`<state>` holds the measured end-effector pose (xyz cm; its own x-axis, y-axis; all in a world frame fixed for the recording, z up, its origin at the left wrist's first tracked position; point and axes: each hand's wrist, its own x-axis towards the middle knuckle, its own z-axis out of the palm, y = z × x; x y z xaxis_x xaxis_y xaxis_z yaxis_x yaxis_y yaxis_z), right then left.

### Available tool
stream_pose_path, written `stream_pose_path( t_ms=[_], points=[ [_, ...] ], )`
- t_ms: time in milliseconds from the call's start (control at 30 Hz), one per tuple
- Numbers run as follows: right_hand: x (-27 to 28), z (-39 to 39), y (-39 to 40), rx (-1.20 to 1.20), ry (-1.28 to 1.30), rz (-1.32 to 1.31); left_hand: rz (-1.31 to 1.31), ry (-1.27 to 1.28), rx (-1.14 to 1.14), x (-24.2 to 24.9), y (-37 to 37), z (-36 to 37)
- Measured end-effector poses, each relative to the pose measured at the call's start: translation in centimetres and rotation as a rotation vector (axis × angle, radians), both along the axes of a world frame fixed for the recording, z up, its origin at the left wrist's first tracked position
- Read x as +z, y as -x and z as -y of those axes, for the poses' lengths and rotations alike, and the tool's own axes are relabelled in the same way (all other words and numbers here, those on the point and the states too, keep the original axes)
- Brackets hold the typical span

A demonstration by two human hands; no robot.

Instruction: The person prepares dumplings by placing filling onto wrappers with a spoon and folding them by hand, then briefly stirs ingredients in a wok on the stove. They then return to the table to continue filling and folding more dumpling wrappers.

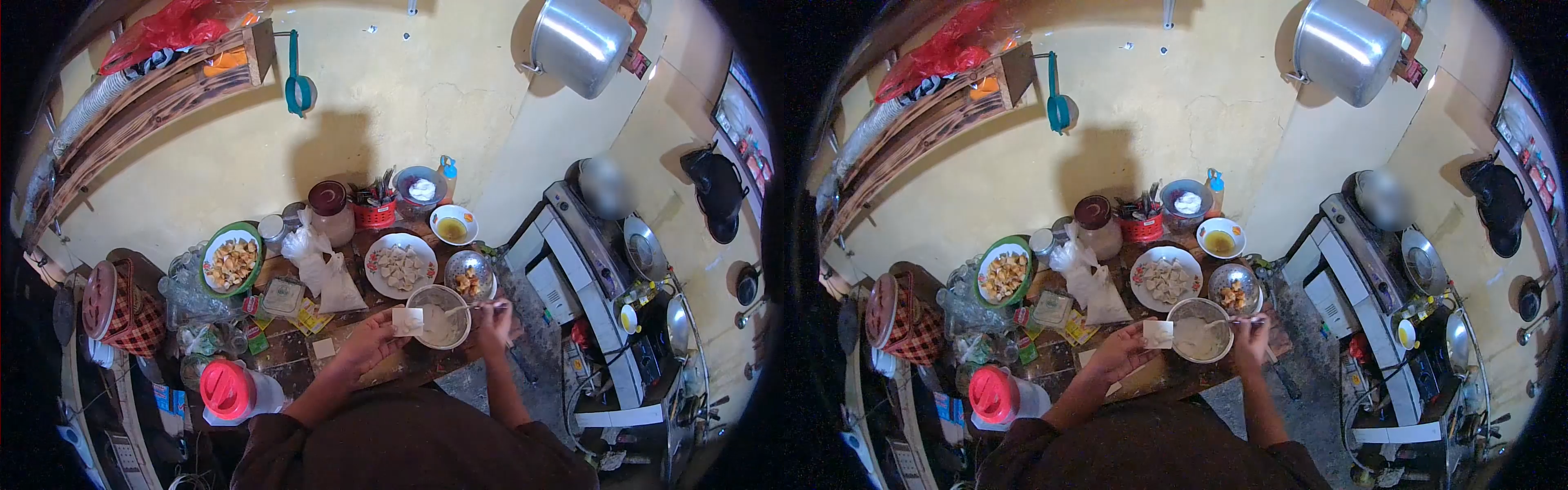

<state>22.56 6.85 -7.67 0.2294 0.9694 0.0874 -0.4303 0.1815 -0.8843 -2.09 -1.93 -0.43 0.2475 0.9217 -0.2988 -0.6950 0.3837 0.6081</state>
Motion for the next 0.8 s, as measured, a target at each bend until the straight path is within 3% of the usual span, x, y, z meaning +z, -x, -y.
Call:
stream_pose_path(
  t_ms=[67,100,167,267,467,600,667,800],
  points=[
    [-1.4,0.3,0.9,-0.042,-0.152,0.726,-0.057,0.022,0.032,-0.4,-0.1,-0.2],
    [-1.6,0.6,1.3,-0.041,-0.152,0.725,-0.058,0.023,0.034,-0.8,-0.1,-0.3],
    [-2.0,1.1,2.2,0.053,-0.325,1.111,-0.082,0.014,0.051,-1.3,0.1,-0.3],
    [-3.4,1.8,3.1,0.179,-0.38,1.217,-0.16,0.003,0.065,-0.6,0.3,-0.1],
    [-0.8,3.6,3.5,0.445,-0.311,1.314,-0.185,0.022,0.115,-0.6,0.4,-0.4],
    [1.8,4.2,3.3,0.45,-0.436,1.194,-0.264,0.02,0.118,-0.6,0.2,-0.4],
    [3.8,4.9,3.6,0.294,-0.402,0.857,-0.173,0.006,0.074,-0.5,0.1,-0.3],
    [7.5,5.7,3.6,0.212,-0.491,0.815,-0.064,0.06,0.018,-0.8,-0.3,-0.1]
  ],
)
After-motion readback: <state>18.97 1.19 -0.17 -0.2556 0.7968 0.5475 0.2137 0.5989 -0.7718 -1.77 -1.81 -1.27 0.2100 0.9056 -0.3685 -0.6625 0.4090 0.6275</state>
